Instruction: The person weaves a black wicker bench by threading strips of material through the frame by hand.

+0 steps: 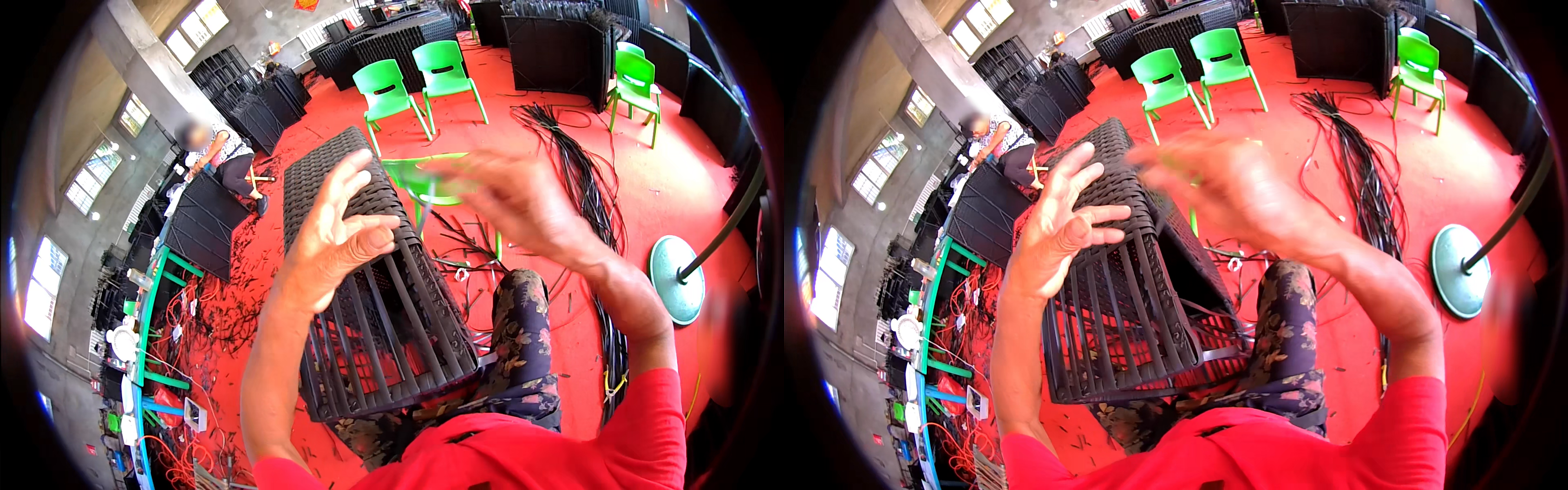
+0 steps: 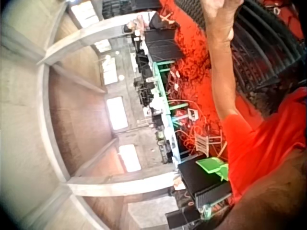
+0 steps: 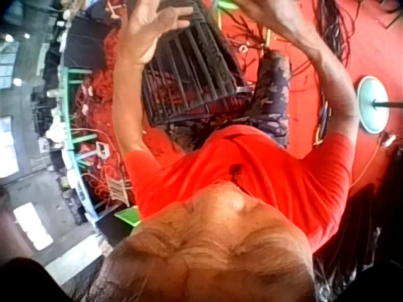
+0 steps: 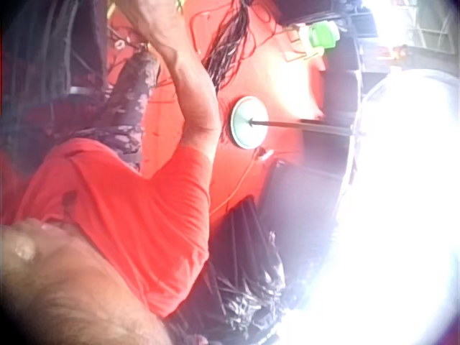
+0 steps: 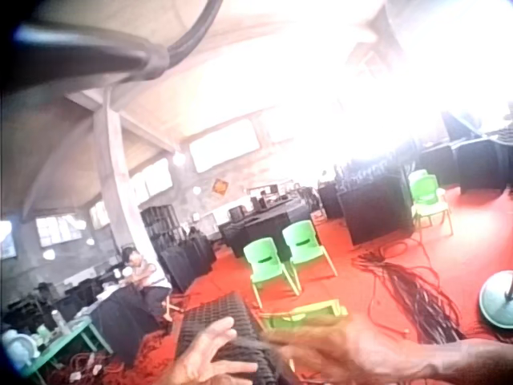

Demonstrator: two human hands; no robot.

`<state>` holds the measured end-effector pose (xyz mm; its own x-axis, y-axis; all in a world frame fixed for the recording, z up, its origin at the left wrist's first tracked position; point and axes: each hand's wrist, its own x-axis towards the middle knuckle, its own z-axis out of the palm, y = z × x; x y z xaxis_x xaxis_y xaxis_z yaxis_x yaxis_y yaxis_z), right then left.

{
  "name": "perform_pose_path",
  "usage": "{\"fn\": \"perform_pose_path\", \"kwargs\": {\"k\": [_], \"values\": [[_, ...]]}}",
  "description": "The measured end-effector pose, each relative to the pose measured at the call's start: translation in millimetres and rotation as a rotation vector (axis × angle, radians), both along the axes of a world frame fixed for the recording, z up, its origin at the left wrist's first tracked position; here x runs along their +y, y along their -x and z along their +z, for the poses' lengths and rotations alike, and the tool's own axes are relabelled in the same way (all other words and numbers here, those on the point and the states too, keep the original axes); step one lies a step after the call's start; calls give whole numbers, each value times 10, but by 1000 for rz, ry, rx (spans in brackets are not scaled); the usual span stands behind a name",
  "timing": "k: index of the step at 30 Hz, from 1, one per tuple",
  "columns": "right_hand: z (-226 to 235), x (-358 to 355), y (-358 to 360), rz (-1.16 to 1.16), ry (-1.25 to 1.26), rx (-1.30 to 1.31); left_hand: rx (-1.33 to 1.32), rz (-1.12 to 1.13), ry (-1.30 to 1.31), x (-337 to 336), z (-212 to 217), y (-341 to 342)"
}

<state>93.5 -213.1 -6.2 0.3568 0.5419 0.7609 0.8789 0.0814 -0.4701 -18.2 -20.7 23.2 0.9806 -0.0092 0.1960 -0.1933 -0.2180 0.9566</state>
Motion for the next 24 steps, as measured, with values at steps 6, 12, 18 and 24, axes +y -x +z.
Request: {"fn": "perform_pose_path", "kwargs": {"k": [6, 12, 18, 24], "values": [[-175, 118, -123, 106, 81, 9, -101, 199, 162, 24, 69, 163], [-304, -86, -468, 66, 425, 143, -55, 242, 276, 257, 19, 287], [-152, 237, -57, 554, 362, 687, 54, 112, 33, -125, -142, 86], [-141, 155, -198, 342, 455, 619, -254, 232, -244, 42, -257, 157]]}}
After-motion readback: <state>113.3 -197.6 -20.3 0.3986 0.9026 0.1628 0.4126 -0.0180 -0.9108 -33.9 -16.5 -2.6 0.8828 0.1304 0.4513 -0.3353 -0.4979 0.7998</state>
